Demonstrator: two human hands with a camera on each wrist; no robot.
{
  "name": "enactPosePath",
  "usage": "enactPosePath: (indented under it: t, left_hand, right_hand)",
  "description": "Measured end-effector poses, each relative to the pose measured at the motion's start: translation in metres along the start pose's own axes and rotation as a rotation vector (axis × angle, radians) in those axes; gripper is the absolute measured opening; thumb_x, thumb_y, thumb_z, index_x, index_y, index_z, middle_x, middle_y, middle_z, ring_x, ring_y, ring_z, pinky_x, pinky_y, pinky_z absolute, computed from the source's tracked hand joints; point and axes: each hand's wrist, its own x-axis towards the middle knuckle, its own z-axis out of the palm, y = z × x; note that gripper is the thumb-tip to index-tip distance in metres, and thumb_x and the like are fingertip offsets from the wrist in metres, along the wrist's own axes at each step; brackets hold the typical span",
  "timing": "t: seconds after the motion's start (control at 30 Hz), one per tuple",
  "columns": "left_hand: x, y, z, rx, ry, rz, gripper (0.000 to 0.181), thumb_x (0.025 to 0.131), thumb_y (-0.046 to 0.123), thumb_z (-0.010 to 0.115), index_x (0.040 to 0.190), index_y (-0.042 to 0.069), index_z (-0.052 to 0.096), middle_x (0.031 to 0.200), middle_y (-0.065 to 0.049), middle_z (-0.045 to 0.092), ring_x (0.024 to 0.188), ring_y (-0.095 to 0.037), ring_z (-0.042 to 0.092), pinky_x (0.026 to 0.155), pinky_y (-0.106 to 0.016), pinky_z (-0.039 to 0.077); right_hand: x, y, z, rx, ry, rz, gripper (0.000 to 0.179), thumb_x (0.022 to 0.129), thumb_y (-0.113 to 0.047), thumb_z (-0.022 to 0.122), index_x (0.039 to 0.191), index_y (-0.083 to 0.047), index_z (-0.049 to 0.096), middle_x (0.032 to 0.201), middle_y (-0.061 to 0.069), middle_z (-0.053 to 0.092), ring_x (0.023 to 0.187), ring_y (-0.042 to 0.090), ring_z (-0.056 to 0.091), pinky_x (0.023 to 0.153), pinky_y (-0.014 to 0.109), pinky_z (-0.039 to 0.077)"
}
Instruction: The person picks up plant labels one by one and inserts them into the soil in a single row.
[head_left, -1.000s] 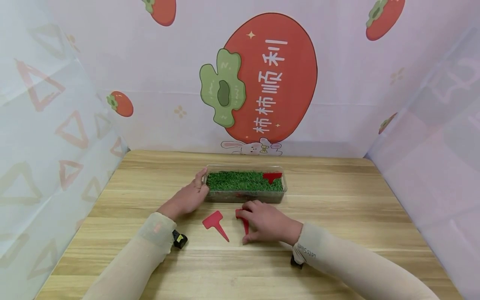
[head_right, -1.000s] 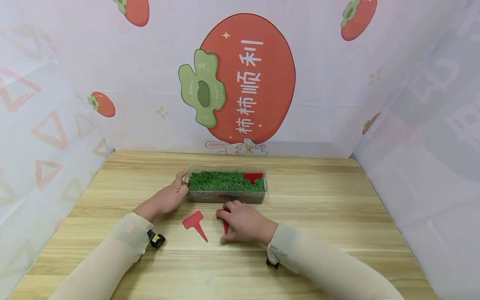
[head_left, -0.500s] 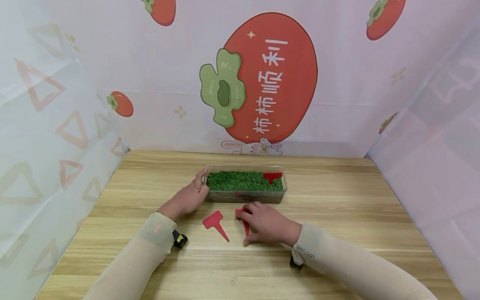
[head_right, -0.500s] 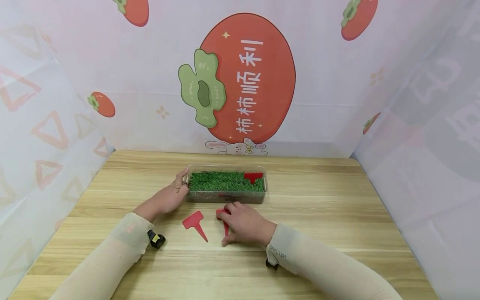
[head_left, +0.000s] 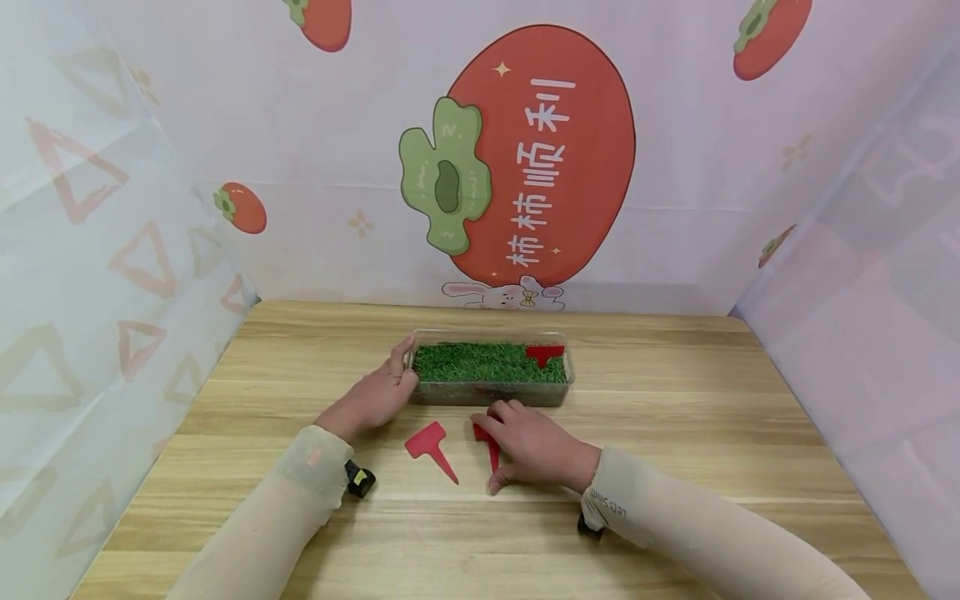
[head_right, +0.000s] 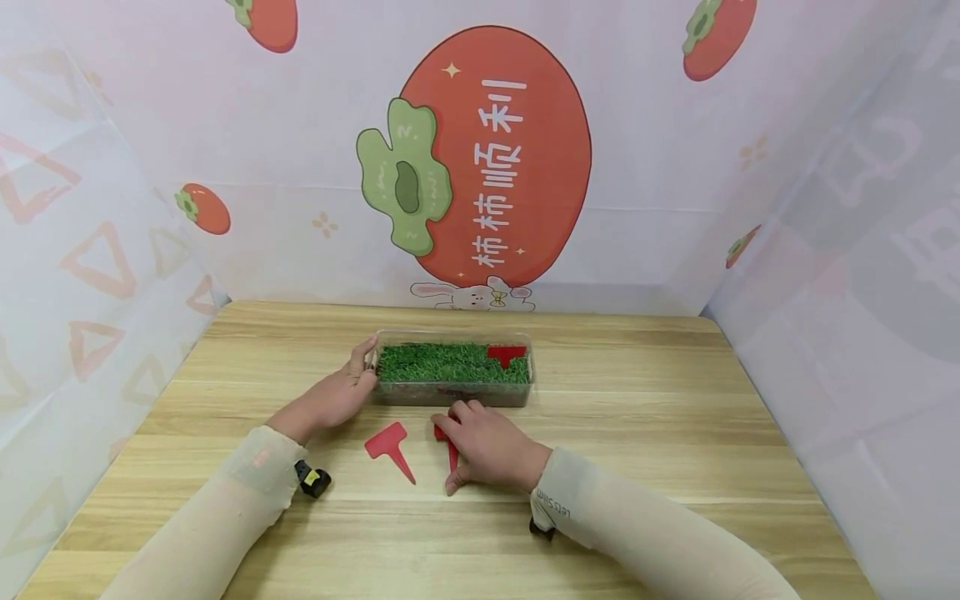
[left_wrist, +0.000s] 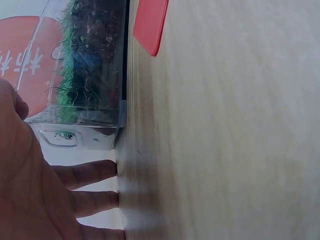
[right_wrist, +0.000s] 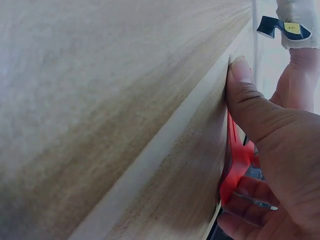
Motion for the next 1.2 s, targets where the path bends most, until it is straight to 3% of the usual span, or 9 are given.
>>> enactPosePath:
  t: [0.47,0.77,0.97,1.2]
  left_hand:
    - [0.0,0.001,0.0,-0.003,-0.005,-0.003,0.065,0.105,0.039,0.023,0.161,0.03,-0.01,0.166,-0.016,0.016,0.145,-0.044,0.032,0.116,-0.06,0.028]
    - [0.002,-0.001,-0.001,-0.008,-0.015,0.008,0.065,0.106,0.04,0.021,0.161,0.029,-0.013,0.168,-0.013,0.012,0.147,-0.043,0.028,0.116,-0.061,0.027]
    - [0.0,-0.001,-0.001,-0.008,-0.015,0.002,0.065,0.106,0.039,0.021,0.161,0.029,-0.012,0.167,-0.014,0.013,0.146,-0.044,0.031,0.115,-0.061,0.028]
    - [0.0,0.001,-0.001,0.007,-0.012,0.001,0.065,0.106,0.039,0.02,0.161,0.028,-0.013,0.168,-0.011,0.009,0.145,-0.045,0.031,0.115,-0.062,0.028]
  right_hand:
    - [-0.002,-0.002,-0.003,-0.05,0.066,-0.065,0.102,0.07,-0.076,0.068,0.149,-0.015,0.047,0.116,-0.001,0.051,0.096,0.011,0.043,0.076,0.023,0.045]
    - [-0.004,-0.005,-0.006,-0.044,0.09,-0.064,0.097,0.07,-0.069,0.075,0.146,-0.015,0.047,0.127,0.003,0.054,0.112,0.016,0.05,0.092,0.029,0.051]
    - [-0.004,-0.004,-0.01,-0.031,0.16,-0.112,0.07,0.08,-0.045,0.082,0.139,-0.018,0.055,0.118,-0.003,0.058,0.105,0.012,0.052,0.087,0.026,0.051]
    - [-0.006,-0.001,-0.019,0.028,0.214,-0.122,0.04,0.09,-0.019,0.076,0.128,-0.021,0.064,0.111,-0.006,0.064,0.102,0.011,0.058,0.088,0.024,0.053]
